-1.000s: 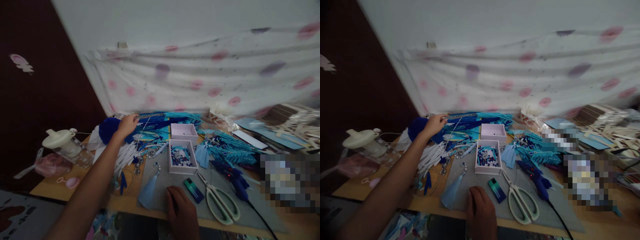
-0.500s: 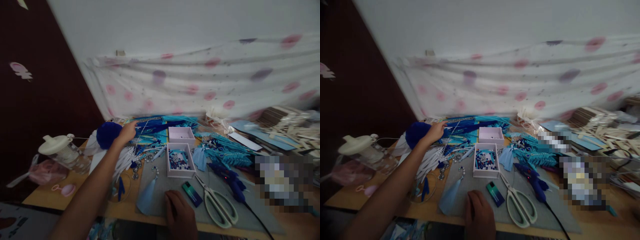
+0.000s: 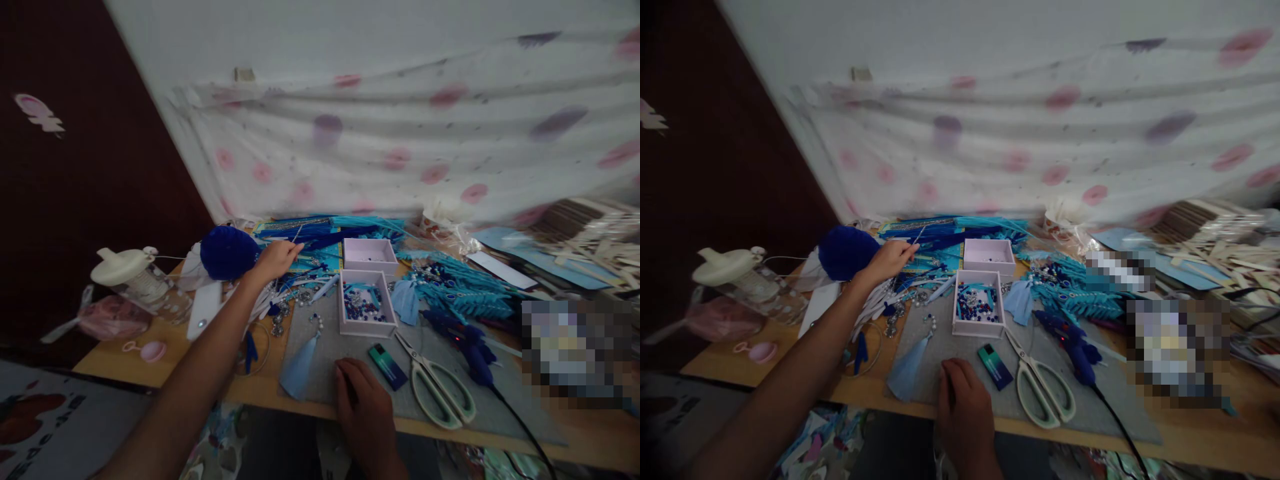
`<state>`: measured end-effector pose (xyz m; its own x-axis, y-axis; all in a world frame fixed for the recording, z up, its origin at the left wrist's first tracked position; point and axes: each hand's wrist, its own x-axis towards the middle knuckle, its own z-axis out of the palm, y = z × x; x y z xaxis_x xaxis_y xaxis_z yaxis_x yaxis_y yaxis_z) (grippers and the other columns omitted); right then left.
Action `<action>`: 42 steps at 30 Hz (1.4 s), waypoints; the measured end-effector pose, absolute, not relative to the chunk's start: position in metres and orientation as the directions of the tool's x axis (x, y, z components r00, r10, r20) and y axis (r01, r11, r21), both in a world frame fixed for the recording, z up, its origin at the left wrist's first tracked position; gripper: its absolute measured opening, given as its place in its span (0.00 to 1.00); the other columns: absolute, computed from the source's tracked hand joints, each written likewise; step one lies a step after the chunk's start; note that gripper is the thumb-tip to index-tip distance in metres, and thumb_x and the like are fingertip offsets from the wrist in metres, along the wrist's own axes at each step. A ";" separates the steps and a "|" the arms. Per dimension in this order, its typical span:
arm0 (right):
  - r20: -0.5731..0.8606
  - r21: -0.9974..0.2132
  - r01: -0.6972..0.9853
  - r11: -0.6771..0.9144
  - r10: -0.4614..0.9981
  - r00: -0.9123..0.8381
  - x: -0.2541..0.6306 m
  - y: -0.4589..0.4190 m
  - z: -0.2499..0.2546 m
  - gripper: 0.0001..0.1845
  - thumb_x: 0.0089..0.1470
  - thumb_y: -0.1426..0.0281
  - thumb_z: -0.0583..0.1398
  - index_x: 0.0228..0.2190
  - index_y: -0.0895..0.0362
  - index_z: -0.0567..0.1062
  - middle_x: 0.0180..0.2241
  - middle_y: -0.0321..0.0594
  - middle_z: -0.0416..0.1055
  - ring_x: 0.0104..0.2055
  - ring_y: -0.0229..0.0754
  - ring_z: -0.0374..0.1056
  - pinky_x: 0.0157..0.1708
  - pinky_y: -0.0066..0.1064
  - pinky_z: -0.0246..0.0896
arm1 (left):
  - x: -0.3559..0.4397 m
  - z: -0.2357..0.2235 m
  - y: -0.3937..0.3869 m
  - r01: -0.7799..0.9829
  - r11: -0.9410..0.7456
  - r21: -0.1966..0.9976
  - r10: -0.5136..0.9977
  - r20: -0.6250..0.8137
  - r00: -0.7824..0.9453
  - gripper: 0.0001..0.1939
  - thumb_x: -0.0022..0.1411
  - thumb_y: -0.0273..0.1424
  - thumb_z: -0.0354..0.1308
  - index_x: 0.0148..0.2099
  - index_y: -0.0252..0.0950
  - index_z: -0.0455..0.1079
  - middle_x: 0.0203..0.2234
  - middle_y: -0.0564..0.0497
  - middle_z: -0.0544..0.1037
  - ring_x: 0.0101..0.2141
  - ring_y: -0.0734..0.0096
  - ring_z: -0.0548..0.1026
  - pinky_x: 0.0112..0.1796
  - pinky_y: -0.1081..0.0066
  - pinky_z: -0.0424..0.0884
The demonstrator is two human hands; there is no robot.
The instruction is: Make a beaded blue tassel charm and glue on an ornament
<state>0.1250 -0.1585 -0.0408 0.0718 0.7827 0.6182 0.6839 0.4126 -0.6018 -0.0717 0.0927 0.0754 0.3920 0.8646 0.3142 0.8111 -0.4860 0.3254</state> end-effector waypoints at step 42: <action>0.593 -0.622 0.668 0.409 0.803 0.061 0.125 -0.160 -0.038 0.11 0.66 0.72 0.54 0.39 0.56 0.78 0.37 0.44 0.79 0.37 0.43 0.77 0.37 0.32 0.73 | -0.101 0.094 0.091 0.882 -0.387 0.268 0.922 0.123 0.367 0.15 0.65 0.29 0.54 0.49 0.35 0.80 0.44 0.45 0.84 0.42 0.63 0.80 0.48 0.70 0.71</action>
